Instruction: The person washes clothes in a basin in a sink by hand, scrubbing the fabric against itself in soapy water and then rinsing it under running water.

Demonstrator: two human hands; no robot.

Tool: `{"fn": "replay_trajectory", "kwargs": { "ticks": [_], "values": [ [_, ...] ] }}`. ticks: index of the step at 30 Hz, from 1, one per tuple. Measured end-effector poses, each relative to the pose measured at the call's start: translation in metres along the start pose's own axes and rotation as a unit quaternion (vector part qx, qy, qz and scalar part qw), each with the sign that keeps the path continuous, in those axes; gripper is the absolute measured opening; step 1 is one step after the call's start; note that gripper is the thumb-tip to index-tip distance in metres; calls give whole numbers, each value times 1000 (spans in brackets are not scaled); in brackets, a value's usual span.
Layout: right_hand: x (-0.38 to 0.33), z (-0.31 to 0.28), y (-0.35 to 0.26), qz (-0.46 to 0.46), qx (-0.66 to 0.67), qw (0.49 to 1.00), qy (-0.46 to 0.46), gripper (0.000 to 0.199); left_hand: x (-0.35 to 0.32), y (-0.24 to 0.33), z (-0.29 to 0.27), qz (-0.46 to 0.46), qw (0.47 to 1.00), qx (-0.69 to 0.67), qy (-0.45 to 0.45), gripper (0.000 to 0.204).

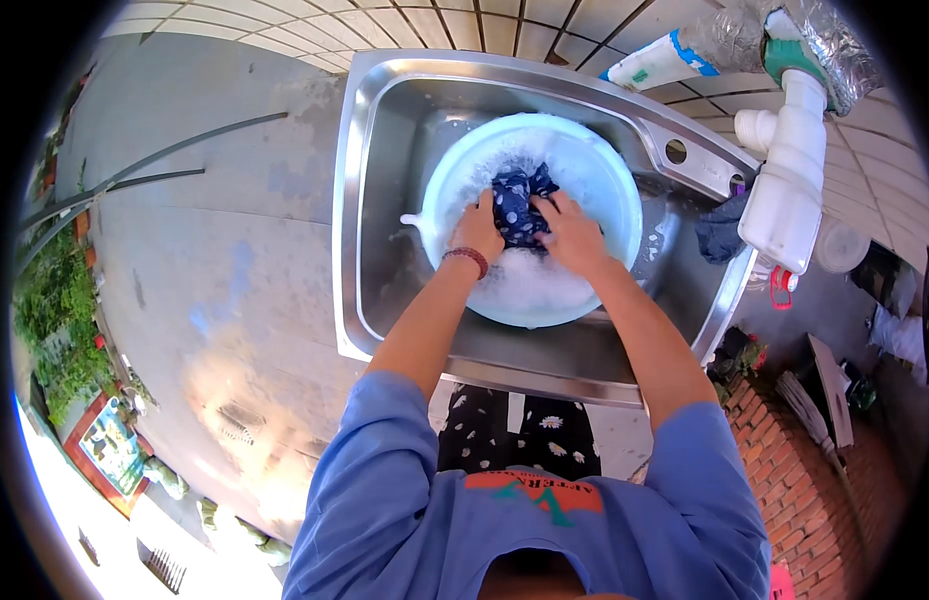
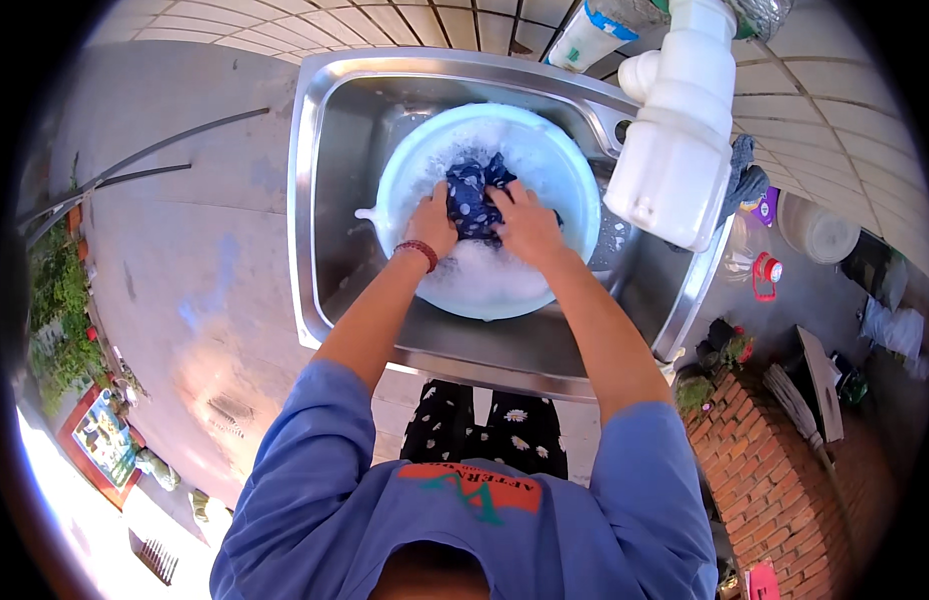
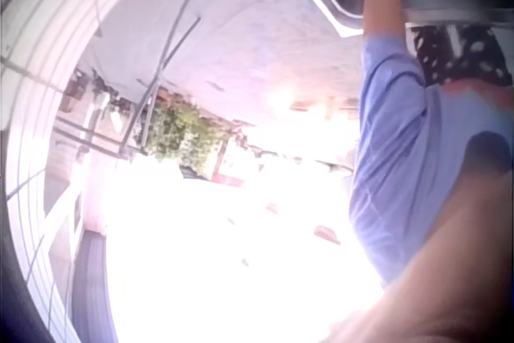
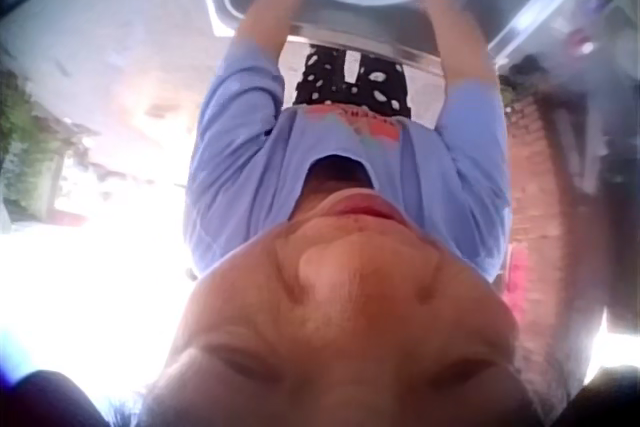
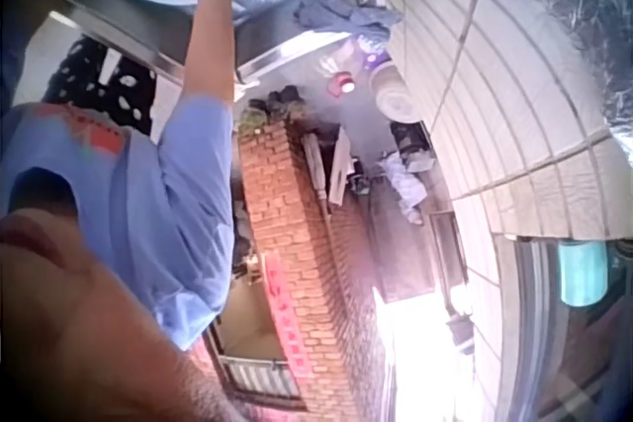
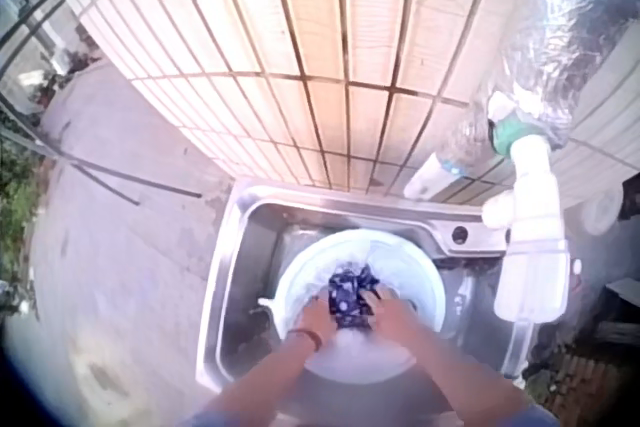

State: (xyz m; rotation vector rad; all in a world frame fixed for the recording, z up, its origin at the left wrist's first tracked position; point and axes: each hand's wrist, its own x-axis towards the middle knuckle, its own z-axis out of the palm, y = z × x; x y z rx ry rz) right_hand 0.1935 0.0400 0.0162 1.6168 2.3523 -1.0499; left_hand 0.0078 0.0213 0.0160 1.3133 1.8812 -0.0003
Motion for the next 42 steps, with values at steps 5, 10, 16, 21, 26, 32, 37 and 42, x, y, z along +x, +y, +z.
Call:
{"fn": "replay_trajectory", "kwargs": {
  "ticks": [5,10,16,21,26,32,37,42],
  "values": [
    [2,-31,-44,92,185,955,212,22,6,1,-12,-84,711,-684,-140,55],
    [-55,-10,-117,-139,158,933,294,23,-14,26,-27,-106,558,-790,-233,71],
    [-9,-10,-62,87,321,892,307,20,-39,46,-28,-160,849,-503,-35,60],
    [-44,-31,-10,155,248,904,311,14,-65,17,-59,185,979,-58,61,53],
    [-72,-42,-54,41,-42,947,316,50,-88,25,-67,220,973,-11,72,39],
    [-65,-66,-86,27,399,904,148,64,-118,58,-93,381,894,-223,78,45],
    [-104,-113,-95,-18,395,908,137,28,-116,48,-122,406,906,-99,73,47],
    [-127,-155,-137,-99,408,883,210,29,-97,32,-104,393,919,-9,36,45]
  ]
}}
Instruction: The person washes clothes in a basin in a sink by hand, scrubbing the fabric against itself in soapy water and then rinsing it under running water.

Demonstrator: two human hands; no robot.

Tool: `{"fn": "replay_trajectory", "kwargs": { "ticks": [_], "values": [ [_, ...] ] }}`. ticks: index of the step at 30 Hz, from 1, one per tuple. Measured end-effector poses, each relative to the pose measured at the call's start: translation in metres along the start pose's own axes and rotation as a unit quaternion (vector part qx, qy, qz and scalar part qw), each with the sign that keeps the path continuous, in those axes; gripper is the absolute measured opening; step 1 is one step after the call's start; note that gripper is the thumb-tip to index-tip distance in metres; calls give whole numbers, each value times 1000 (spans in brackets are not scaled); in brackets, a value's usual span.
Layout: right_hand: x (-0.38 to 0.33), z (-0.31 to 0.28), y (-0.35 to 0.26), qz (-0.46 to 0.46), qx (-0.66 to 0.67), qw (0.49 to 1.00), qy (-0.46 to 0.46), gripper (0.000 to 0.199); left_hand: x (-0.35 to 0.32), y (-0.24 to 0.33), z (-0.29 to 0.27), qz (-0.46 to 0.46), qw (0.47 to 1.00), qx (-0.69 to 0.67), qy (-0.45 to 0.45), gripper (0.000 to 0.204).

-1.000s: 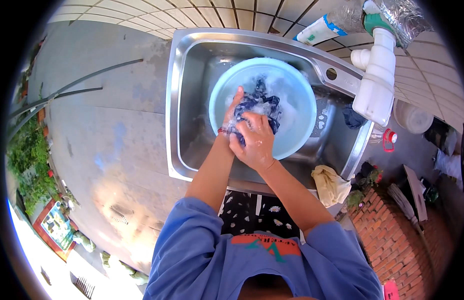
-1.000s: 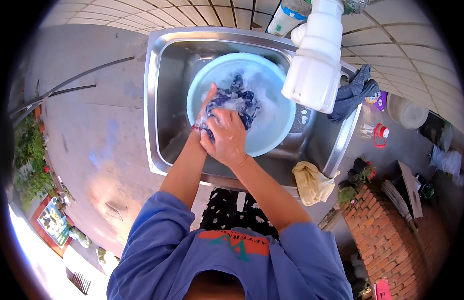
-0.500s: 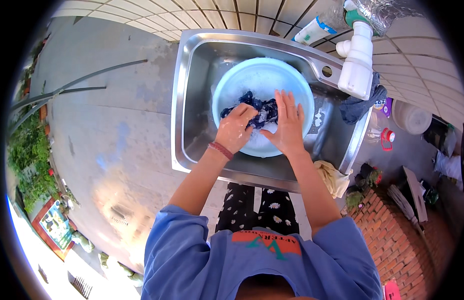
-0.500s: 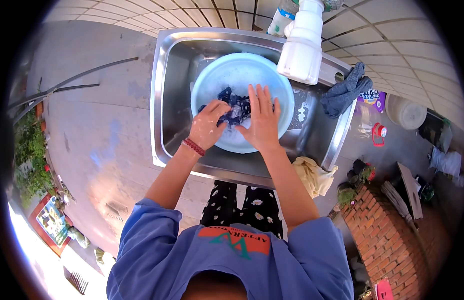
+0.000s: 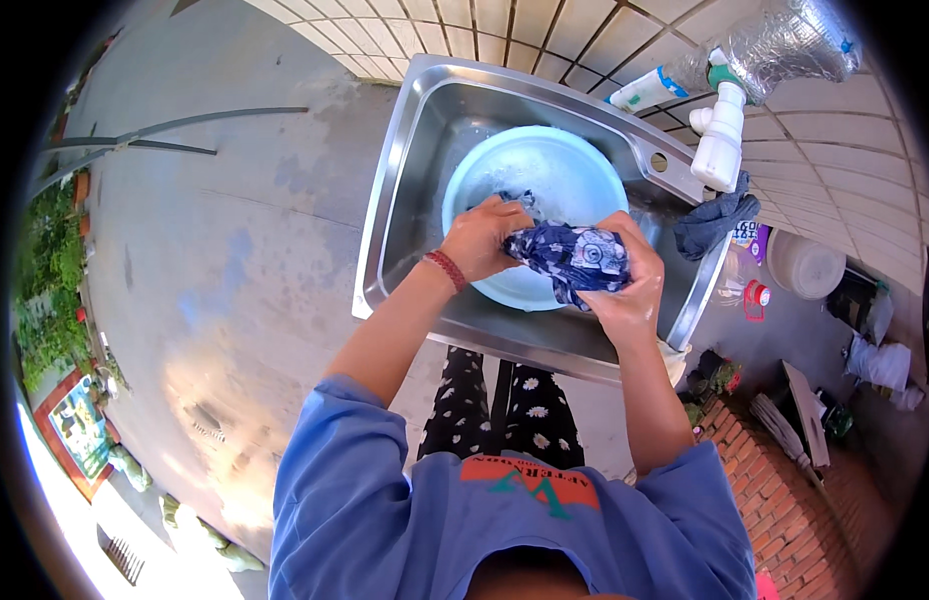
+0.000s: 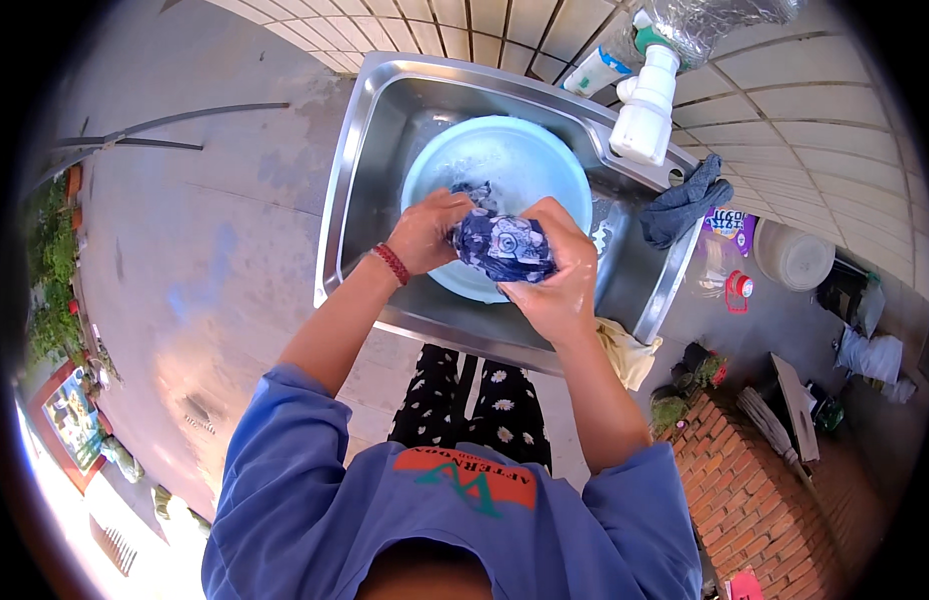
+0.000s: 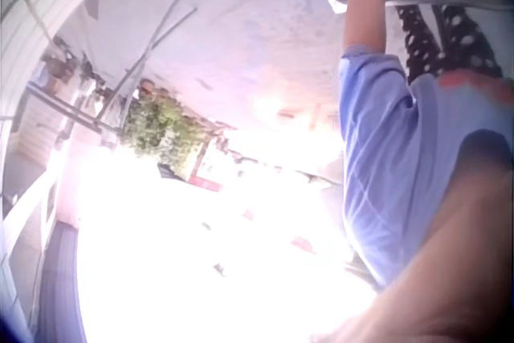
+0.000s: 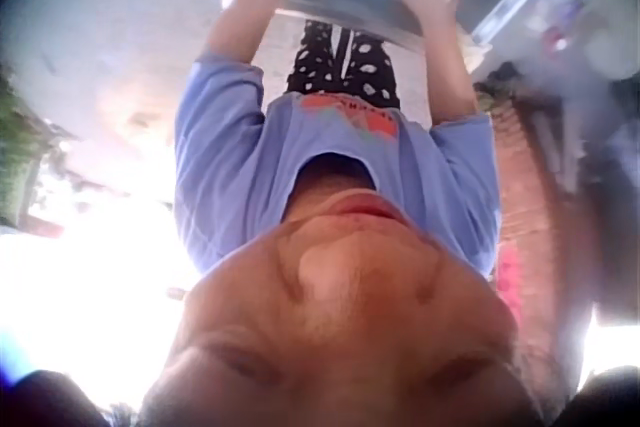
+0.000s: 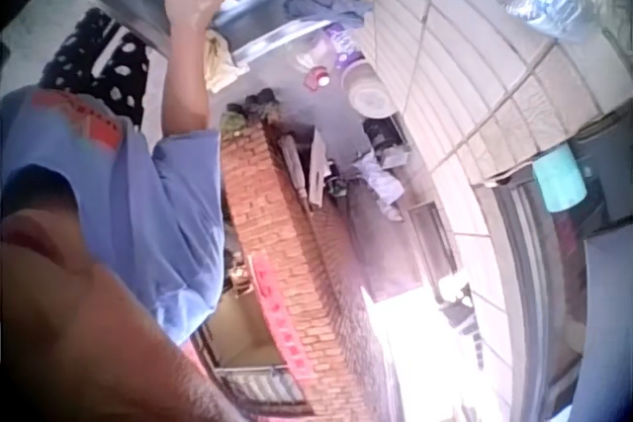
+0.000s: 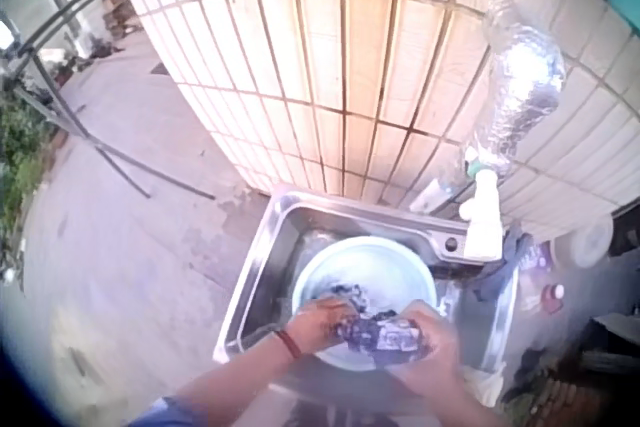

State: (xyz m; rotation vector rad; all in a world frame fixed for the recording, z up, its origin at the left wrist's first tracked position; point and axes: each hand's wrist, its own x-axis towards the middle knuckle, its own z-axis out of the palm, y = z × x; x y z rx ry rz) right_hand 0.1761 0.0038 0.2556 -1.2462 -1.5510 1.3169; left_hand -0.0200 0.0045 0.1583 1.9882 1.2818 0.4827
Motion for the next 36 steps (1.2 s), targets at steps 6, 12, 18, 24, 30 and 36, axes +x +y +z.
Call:
{"fn": "replay_trajectory", "kwargs": {
  "ticks": [6,12,18,24,30,36],
  "values": [
    [-22,-2,-20,43,149,983,95,38,-1,-29,22,-57,998,8,-3,57],
    [11,19,84,374,124,914,94,35,-11,-33,23,-249,954,-161,35,69],
    [1,30,99,266,83,960,-33,30,-7,-24,33,-109,992,-32,-46,40],
    [-13,3,-11,191,77,978,-30,35,-13,-29,60,-108,988,3,-108,50],
    [-26,-9,-32,90,180,980,-3,40,-21,-44,62,-306,947,-62,-78,84],
    [9,14,65,200,-376,898,-106,33,-16,-23,43,-354,933,-69,-10,88]
  ]
}}
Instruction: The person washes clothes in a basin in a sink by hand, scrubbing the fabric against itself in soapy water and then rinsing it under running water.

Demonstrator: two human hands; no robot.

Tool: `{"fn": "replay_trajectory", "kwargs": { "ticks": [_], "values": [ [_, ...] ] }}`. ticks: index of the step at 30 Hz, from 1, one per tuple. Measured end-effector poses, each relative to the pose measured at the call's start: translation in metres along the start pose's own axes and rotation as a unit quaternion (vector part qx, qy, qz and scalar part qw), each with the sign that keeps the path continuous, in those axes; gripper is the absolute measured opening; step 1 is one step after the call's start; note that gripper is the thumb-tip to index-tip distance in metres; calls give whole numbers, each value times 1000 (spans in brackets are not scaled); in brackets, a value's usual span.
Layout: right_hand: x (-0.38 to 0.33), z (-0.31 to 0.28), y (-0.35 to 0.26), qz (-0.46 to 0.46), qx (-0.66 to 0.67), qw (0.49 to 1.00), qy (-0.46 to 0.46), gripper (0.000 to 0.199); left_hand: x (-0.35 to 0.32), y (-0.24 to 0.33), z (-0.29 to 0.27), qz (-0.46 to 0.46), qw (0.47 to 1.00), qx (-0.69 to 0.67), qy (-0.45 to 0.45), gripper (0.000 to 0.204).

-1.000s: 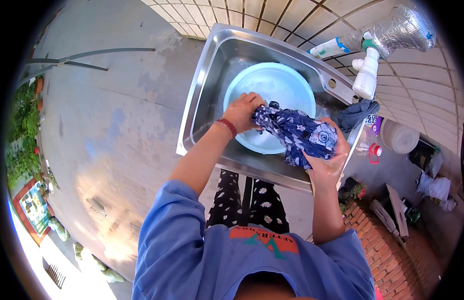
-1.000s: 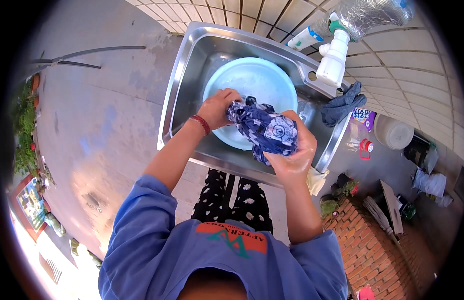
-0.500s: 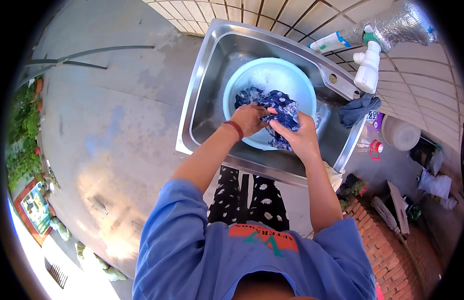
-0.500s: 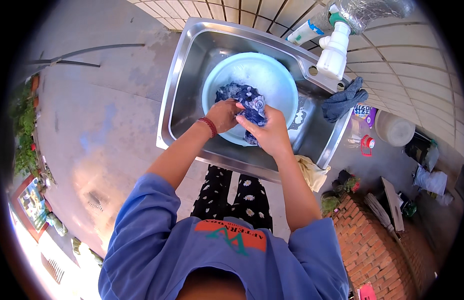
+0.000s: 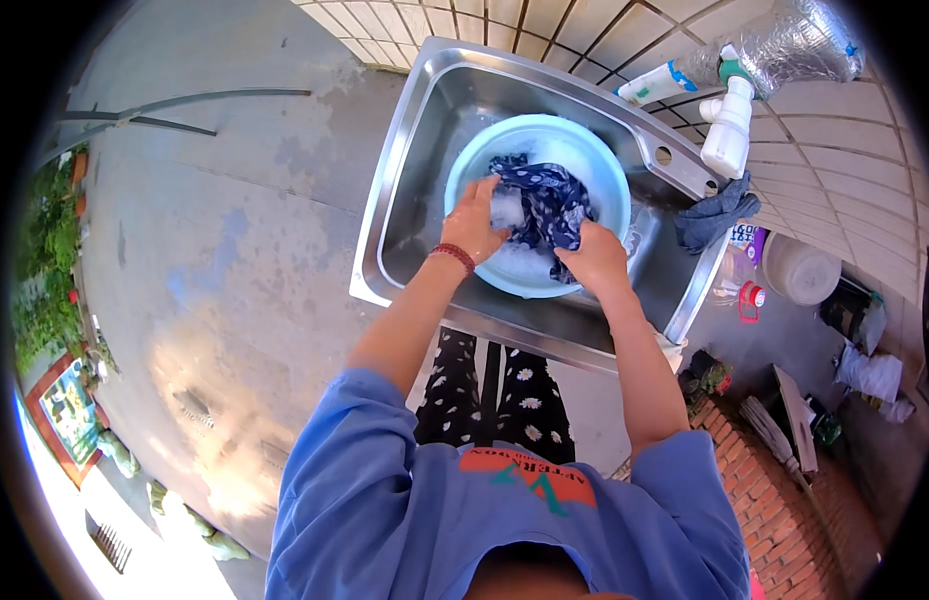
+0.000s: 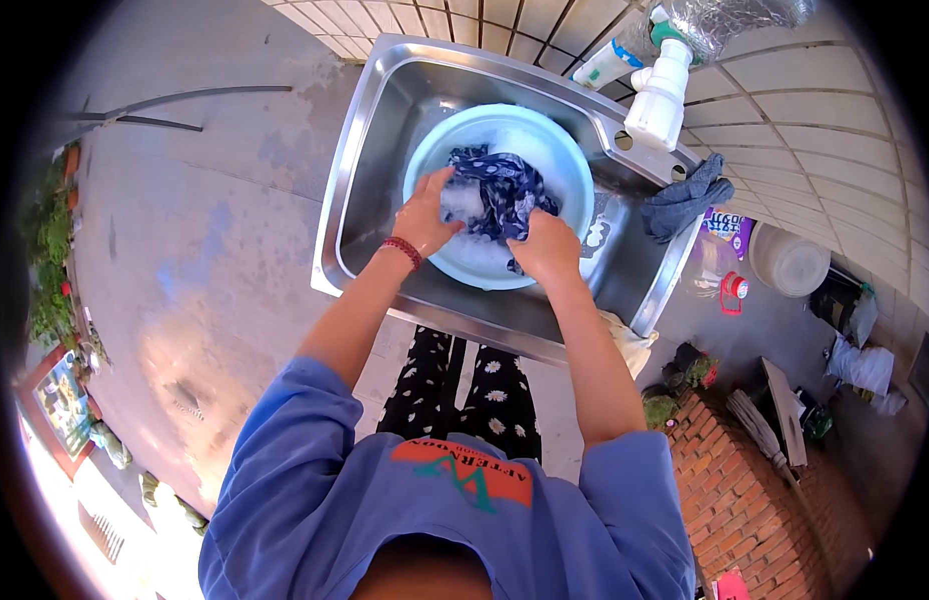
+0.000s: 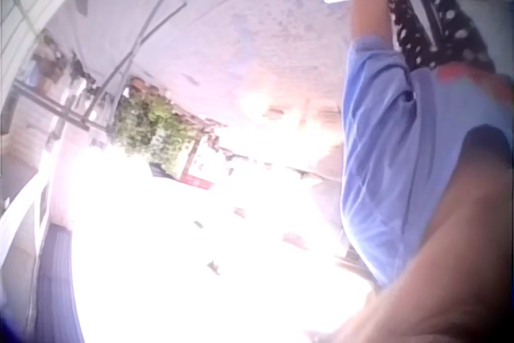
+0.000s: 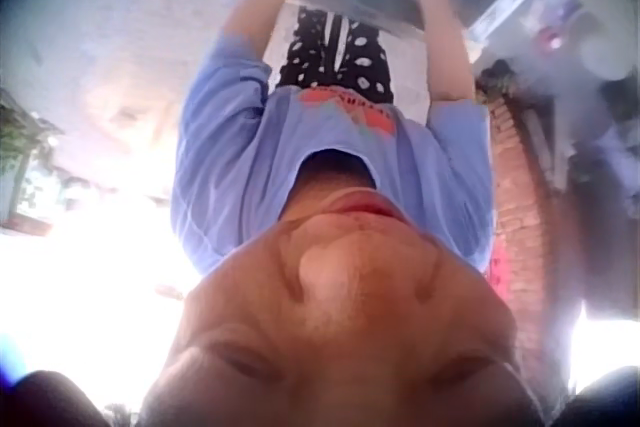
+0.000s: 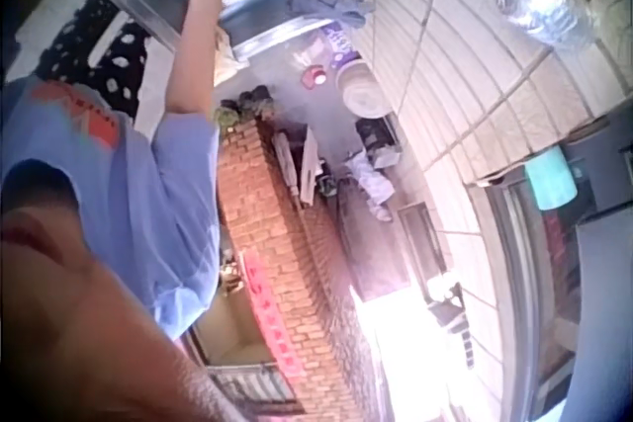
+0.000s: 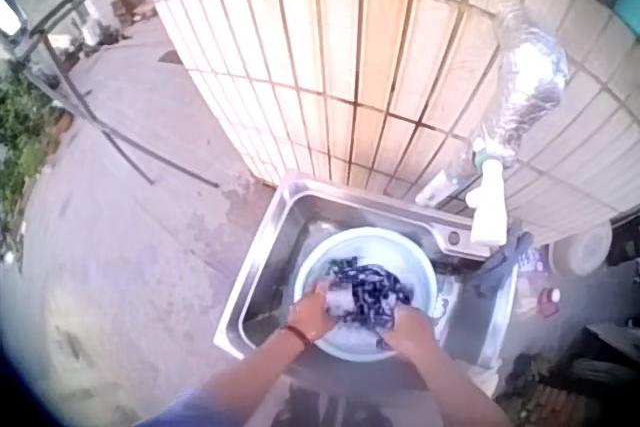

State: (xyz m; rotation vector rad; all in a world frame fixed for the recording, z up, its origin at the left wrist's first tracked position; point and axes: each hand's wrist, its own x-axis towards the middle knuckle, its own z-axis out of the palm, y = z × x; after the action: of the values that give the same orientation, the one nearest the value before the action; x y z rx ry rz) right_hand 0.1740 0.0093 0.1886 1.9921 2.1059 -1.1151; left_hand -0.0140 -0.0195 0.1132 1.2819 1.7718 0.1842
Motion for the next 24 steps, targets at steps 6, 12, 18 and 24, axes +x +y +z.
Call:
{"fn": "replay_trajectory", "kwargs": {
  "ticks": [6,12,18,24],
  "values": [
    [-40,-24,-6,-155,148,976,32,29,7,14,8,330,940,-66,62,74],
    [-78,-84,-14,-101,541,835,-8,36,37,-25,28,336,939,-72,3,41],
    [7,-12,51,55,396,916,36,49,33,-49,33,-41,799,-600,-15,43],
    [89,79,76,131,9,976,171,66,67,-26,57,-13,992,-24,121,74]
  ]
}}
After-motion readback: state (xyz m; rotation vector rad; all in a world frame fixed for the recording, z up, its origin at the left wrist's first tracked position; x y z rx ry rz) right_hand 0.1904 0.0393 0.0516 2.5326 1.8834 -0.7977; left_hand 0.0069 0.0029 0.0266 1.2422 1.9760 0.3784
